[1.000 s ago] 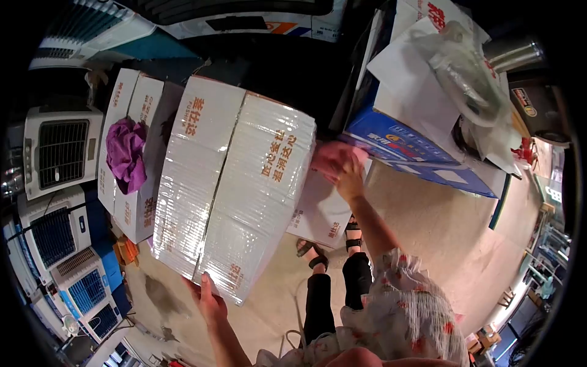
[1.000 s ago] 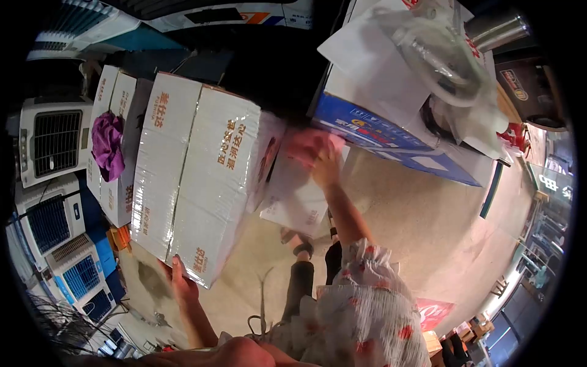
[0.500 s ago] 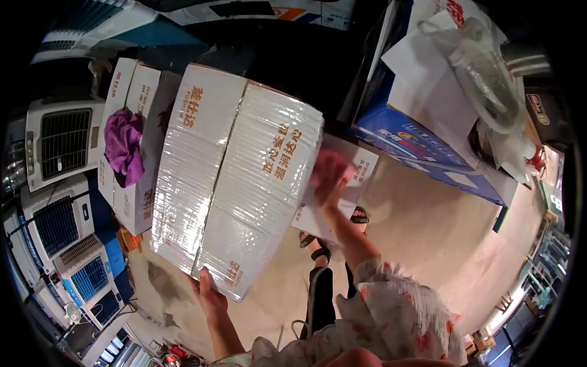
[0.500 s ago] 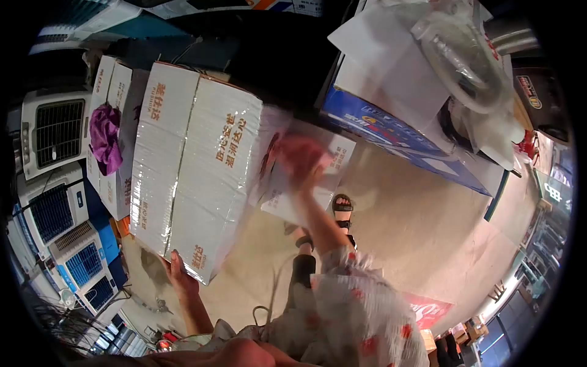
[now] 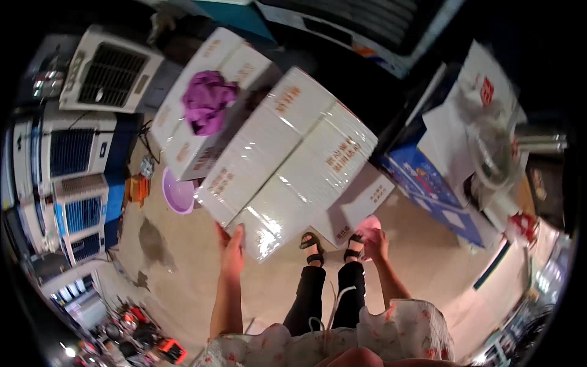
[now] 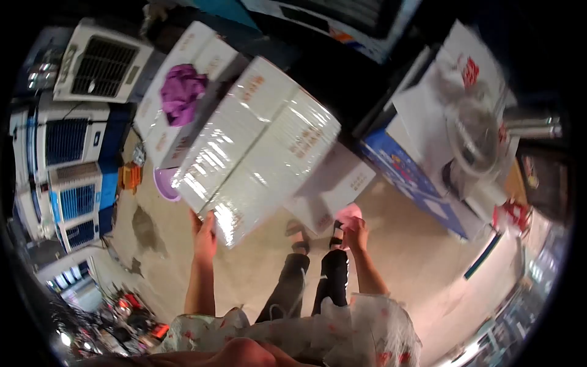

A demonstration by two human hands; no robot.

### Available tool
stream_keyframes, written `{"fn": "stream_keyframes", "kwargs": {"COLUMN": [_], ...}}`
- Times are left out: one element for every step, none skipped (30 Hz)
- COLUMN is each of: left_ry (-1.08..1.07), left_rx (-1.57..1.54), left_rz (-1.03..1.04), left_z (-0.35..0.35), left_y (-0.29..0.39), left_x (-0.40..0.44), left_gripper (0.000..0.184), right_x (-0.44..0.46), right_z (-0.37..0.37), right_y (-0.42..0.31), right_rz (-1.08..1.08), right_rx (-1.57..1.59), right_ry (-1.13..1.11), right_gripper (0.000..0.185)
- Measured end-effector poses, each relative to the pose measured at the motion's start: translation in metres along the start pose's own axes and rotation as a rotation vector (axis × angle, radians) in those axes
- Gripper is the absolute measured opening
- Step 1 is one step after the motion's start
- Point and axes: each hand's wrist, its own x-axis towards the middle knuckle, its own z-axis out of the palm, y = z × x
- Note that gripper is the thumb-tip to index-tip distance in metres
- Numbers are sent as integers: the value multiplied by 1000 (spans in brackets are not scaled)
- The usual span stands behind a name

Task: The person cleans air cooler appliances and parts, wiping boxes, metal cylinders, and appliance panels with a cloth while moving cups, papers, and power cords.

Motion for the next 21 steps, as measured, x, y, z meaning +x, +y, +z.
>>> {"fn": "stream_keyframes", "kwargs": {"left_ry": [-29, -58, -43, -27, -12, -1, 8, 14, 33, 48, 27, 8, -14, -43, -53, -68, -99, -131, -160, -237, -315], "left_rx": [10, 17, 23, 31, 39, 55, 76, 100, 60, 25, 59, 122, 188, 259, 135, 10, 115, 220, 320, 398, 486], "left_rz": [51, 104, 97, 83, 65, 53, 35, 21, 24, 24, 124, 187, 247, 306, 351, 403, 362, 308, 250, 170, 95], "left_z": [-4, -8, -7, -6, -5, -3, -2, -1, -2, -6, -15, -20, -24, -25, -14, -4, -10, -19, -26, -32, -45], "left_y": [-3, -8, -6, -3, -2, 0, 3, 4, 0, -12, -34, -43, -47, -49, -28, -3, -5, -13, -15, -4, 17], "left_x": [3, 7, 9, 6, 4, 3, 0, 3, 7, 9, 21, 24, 28, 32, 22, 18, 27, 27, 27, 26, 27], "left_gripper": [74, 75, 76, 77, 78, 79, 80, 82, 83, 85, 89, 90, 90, 90, 89, 88, 85, 83, 80, 77, 74], "right_x": [0, -1, 2, -2, -5, -8, -11, -14, -12, -14, -17, -13, 3, 26, 41, 64, 100, 116, 146, 164, 169], "right_z": [-16, -44, -69, -91, -111, -111, -112, -112, -103, -83, -57, -35, -20, -9, -8, -34, -52, -63, -69, -66, -57], "right_y": [-13, -49, -91, -140, -190, -224, -258, -292, -332, -355, -367, -374, -373, -362, -358, -396, -415, -429, -429, -434, -435], "right_rz": [36, 70, -73, -211, -398, -500, -601, -699, -796, -844, -877, -897, -901, -895, -880, -729, -743, -599, -474, -249, -203], "right_rx": [101, 202, 128, 55, -110, -73, -33, 6, 89, -95, -282, -472, -541, -607, -677, -664, -606, -613, -609, -605, -625], "right_ry": [112, 223, 303, 378, 391, 359, 319, 273, 183, 156, 130, 101, 104, 111, 118, 58, 107, 368, 451, 541, 528], "right_gripper": [37, 38, 39, 40, 38, 36, 36, 37, 35, 36, 37, 38, 39, 39, 39, 45, 49, 49, 47, 45, 46]}}
